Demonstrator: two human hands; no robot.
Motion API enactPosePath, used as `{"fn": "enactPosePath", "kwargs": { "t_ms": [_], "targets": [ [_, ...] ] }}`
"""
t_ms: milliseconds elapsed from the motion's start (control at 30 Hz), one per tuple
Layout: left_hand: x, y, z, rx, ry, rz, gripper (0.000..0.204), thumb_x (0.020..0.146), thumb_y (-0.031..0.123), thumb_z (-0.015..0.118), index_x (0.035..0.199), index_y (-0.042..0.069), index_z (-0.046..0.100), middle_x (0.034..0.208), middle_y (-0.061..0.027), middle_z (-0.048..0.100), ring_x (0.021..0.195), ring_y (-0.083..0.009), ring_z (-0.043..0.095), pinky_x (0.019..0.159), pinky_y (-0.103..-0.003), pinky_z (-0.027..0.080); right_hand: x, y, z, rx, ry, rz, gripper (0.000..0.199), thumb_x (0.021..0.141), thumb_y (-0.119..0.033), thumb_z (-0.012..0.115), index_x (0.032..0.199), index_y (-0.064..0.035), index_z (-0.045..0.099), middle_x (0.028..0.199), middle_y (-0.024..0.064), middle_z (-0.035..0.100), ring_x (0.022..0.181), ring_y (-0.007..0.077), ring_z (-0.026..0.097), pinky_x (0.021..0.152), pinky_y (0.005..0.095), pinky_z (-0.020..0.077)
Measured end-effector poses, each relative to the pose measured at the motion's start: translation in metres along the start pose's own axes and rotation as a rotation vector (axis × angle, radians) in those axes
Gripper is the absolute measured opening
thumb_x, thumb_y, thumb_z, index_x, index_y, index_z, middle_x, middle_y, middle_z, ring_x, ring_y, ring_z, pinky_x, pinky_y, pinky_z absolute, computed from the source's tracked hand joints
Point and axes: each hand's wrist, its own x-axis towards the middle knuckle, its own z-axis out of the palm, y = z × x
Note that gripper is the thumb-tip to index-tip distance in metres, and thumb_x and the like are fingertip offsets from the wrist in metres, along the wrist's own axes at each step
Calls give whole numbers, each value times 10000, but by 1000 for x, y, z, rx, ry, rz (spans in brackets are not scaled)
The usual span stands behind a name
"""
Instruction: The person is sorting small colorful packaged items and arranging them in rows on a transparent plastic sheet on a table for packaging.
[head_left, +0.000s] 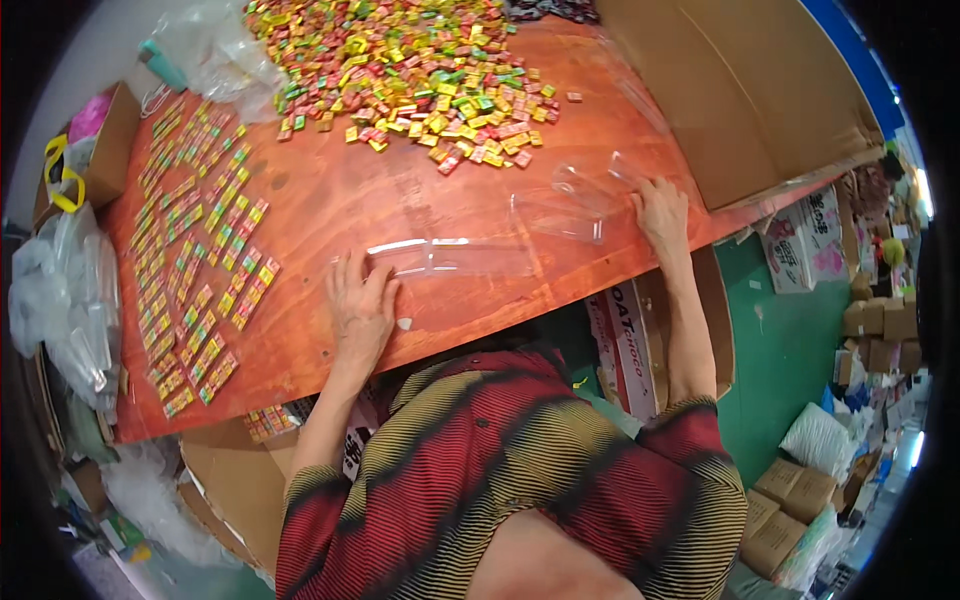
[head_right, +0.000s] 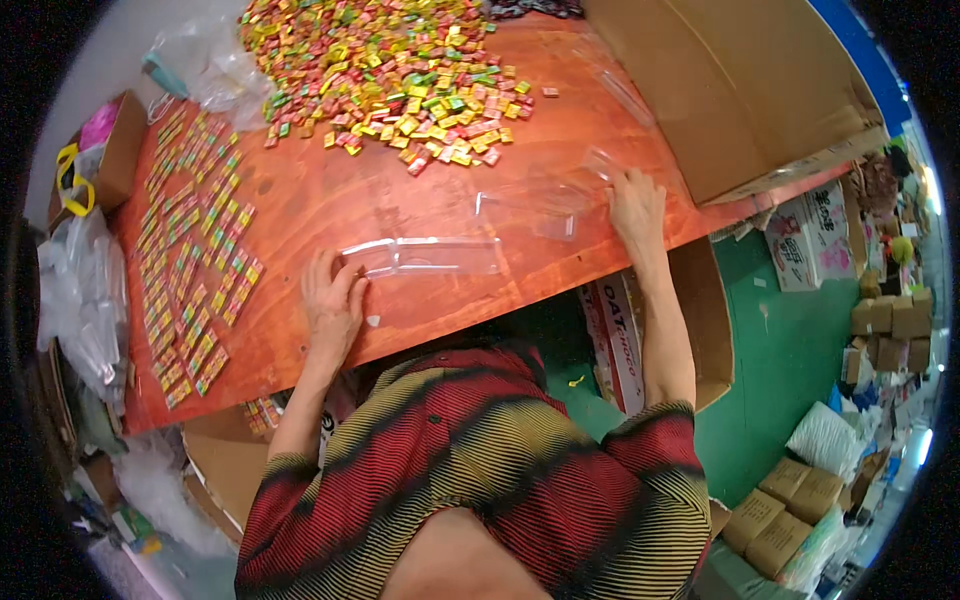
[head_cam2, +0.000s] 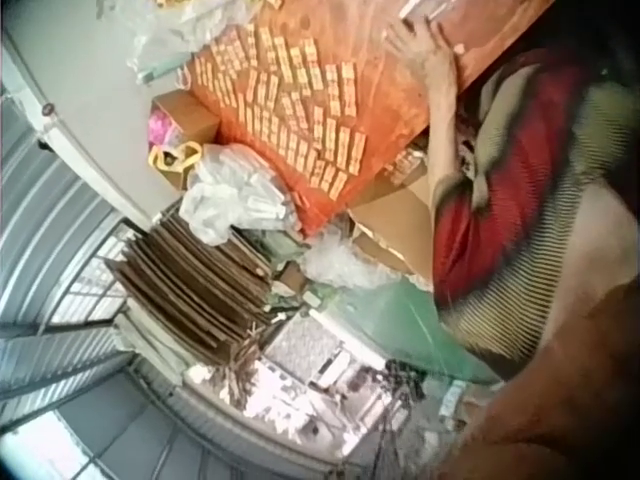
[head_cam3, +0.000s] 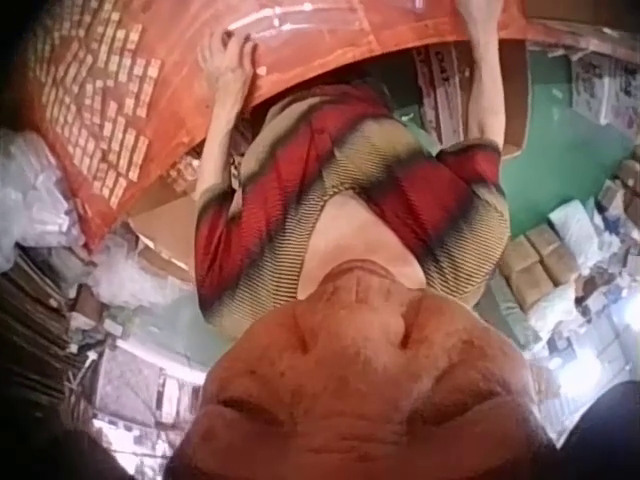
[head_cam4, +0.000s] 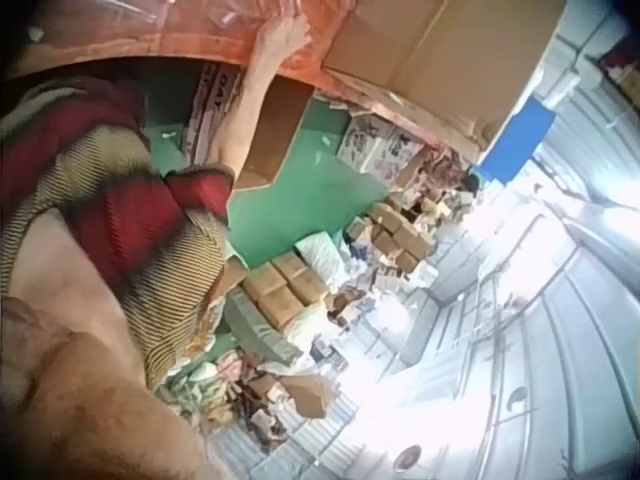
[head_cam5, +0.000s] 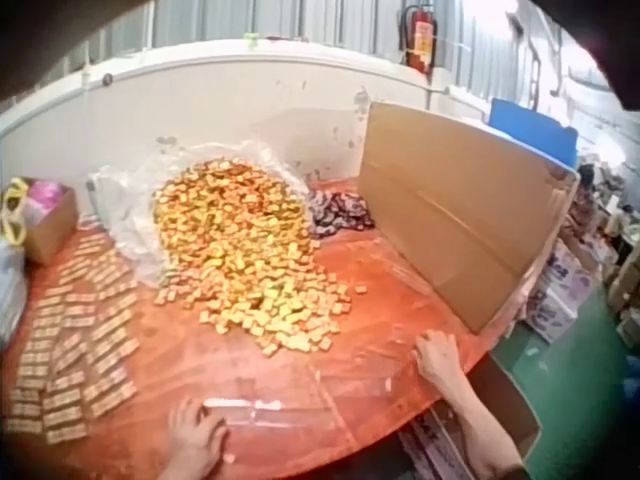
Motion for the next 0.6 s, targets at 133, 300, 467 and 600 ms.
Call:
{"fn": "enactPosePath", "kwargs": {
  "t_ms": [133, 300, 467, 600],
  "targets": [
    [-7, -1, -5, 67, -38, -45, 237, 760, 121, 611, 989, 59, 605, 1250, -170, 428, 1195, -374, 362, 983, -507, 269, -1, -95, -30, 542, -45, -230, 310, 715, -175, 641, 997, -61, 584, 1031, 149, 566, 936, 321, 534, 799, 409, 426],
    [-11, 1, -5, -31, -57, -7, 221, 766, 105, 603, 981, 56, 606, 1217, -177, 453, 1179, -358, 385, 974, -499, 277, -33, -159, -22, 563, -170, -515, 302, 739, -96, 590, 1036, -53, 566, 1147, 122, 500, 1160, 319, 401, 969, 469, 286],
    [-33, 7, -5, -21, -60, -63, 241, 772, 141, 602, 996, 50, 596, 1205, -198, 454, 1176, -384, 383, 967, -501, 271, -32, -138, -19, 498, -202, -501, 292, 740, -85, 586, 1030, -51, 576, 1172, 129, 486, 1169, 326, 392, 980, 467, 272],
    [-34, 14, -6, 0, -50, -68, 332, 769, 174, 596, 1078, 59, 558, 1237, -209, 416, 1189, -403, 356, 968, -555, 242, -22, -131, -39, 498, -223, -465, 305, 741, -109, 612, 1039, -55, 576, 1151, 149, 500, 1120, 323, 435, 931, 431, 334]
  ]
}}
